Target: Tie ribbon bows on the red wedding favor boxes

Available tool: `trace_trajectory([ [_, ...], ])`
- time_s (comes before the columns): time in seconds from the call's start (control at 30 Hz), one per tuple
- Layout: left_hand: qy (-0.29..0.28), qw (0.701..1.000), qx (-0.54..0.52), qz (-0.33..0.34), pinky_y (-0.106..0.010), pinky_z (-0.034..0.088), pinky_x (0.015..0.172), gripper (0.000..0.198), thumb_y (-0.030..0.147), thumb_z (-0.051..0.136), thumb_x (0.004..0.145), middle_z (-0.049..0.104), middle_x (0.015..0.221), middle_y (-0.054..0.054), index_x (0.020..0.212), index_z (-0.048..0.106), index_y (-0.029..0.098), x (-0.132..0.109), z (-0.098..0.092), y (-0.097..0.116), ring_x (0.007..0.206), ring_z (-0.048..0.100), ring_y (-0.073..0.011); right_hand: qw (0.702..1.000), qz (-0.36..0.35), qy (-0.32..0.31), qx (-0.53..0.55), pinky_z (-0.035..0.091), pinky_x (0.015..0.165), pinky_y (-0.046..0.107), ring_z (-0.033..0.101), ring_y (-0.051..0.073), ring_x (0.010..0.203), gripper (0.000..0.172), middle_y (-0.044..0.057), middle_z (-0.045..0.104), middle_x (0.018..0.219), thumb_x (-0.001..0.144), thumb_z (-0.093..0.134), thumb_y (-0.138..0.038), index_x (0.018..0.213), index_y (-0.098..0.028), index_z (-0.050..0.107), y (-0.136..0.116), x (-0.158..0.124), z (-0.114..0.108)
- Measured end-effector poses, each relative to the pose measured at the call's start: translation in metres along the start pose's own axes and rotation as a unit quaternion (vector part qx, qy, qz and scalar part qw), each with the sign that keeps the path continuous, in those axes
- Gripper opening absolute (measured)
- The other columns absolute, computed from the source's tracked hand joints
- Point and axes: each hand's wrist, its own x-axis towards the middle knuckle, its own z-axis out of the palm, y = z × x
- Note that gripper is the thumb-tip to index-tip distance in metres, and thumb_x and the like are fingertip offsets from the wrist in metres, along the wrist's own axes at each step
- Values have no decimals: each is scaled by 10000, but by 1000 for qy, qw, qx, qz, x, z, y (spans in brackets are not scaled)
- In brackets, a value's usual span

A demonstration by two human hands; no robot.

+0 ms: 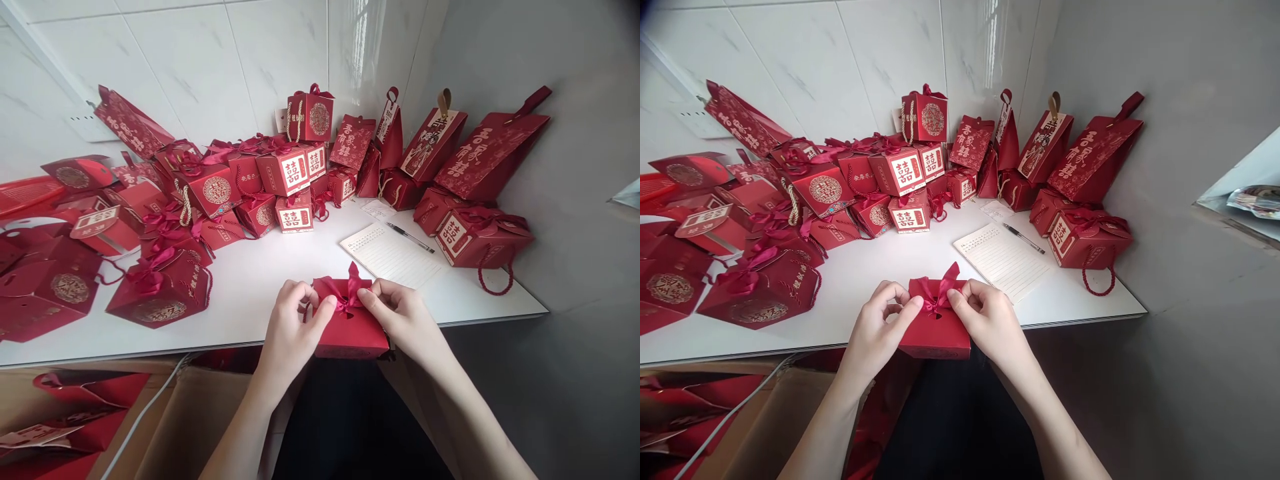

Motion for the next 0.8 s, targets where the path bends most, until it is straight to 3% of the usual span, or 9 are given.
trace_trajectory([
  [0.17, -29, 999, -33, -6, -236, 387, 550, 264, 314, 500, 856, 424, 743, 9, 639, 431, 179, 1, 2, 1, 578, 424, -95, 1000, -2, -2, 16, 231, 468, 228, 298, 96, 515, 417, -51, 339, 535, 826, 505, -542, 605, -197, 428, 1, -1, 0],
  [0.4, -6, 999, -50, 4, -241, 378, 571, 276, 274, 450, 877, 389, 728, 9, 635, 351, 187, -1, 5, -5, 604, 404, -108, 984, -2, -57, 167, 276, 485, 224, 323, 86, 500, 439, -56, 386, 547, 800, 562, -562, 611, -200, 403, 13, 0, -4],
  [0.8, 25, 998, -51, 16, -252, 387, 584, 285, 253, 442, 881, 383, 735, 1, 625, 334, 192, -3, 7, -9, 620, 404, -121, 965, -4, -44, 259, 274, 457, 212, 321, 73, 469, 426, -49, 398, 525, 797, 617, -488, 565, -189, 421, 22, -2, -1],
])
